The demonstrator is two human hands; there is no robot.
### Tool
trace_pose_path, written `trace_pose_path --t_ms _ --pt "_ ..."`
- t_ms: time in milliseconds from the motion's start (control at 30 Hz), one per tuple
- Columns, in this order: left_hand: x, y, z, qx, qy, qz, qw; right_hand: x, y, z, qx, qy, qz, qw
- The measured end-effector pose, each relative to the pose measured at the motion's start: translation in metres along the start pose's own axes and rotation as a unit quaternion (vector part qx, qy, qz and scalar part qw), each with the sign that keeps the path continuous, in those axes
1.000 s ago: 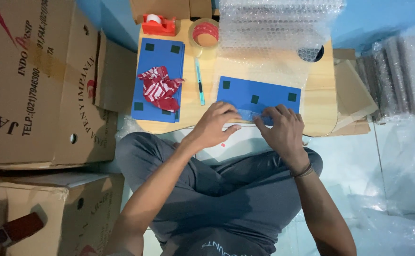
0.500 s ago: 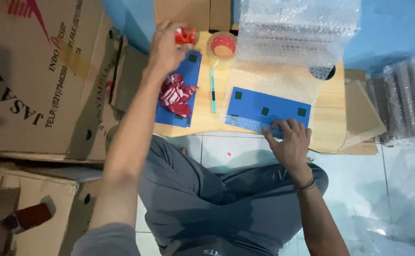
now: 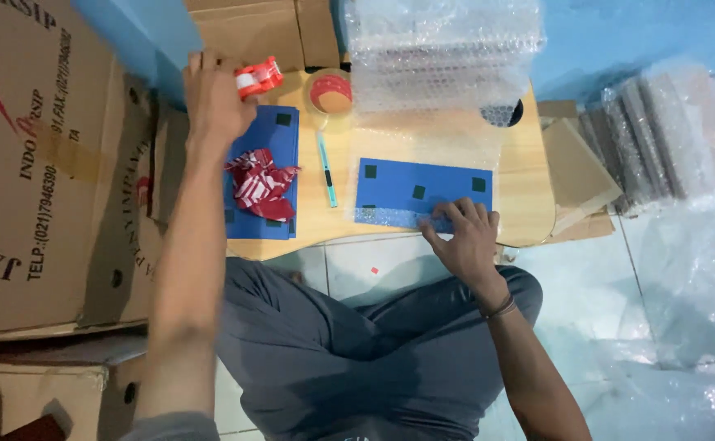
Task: Wrapping small rectangular items in bubble wrap and securing them with adhesive tape.
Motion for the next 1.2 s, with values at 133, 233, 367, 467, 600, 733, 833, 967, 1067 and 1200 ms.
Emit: trace_pose_path --t_ms 133,233,367,467,600,733,833,967,1067,1200 --pt "0.051 0.061 -0.071 0.284 0.107 0.094 0.948 0.002 -0.004 -0.005 -0.011 0.016 -0.031 0.999" --pt "0.104 0.033 -0.144 0.523 0.155 0.156 0.824 0.004 -0.007 -0.008 -0.011 0.025 -0.049 0.998" --pt "0.137 -0.010 -0.224 0.633 0.130 0.204 0.736 0.004 0.002 -0.003 -0.008 0.019 -0.063 0.998" --pt "0.138 -0.050 -0.240 0.626 0.101 0.200 0.747 0.008 -0.012 -0.018 -0.030 0.024 -0.063 0.997" --pt "0.136 -0.063 -0.234 0.620 0.079 0.234 0.745 0.008 -0.003 -0.037 -0.160 -0.003 -0.012 0.987" --pt "0.140 -0.060 -0.232 0.634 0.107 0.261 0.720 0.001 0.014 -0.069 -0.322 -0.058 0.013 0.945" --pt "0.137 -0.053 -0.238 0.636 0.090 0.270 0.717 -0.028 0.065 -0.052 -0.318 -0.048 0.021 0.947" --pt "0.140 -0.072 -0.237 0.618 0.064 0.286 0.729 -0.057 0.091 -0.004 -0.190 0.018 0.168 0.967" --pt "0.141 -0.071 -0.238 0.622 0.060 0.286 0.727 -0.064 0.075 0.011 -0.145 0.026 0.267 0.952" --pt "0.144 -0.079 -0.236 0.611 0.071 0.292 0.732 -0.070 0.050 -0.015 -0.160 0.002 0.262 0.952"
Point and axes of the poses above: each hand's wrist, its own x-axis away from the middle knuckle, its own y-axis out of the back of the hand, z = x × y, the point moved 9 cm from there along -x, towards the middle knuckle, and after that the axes turned 11 degrees about y, right-handed, at the moved point
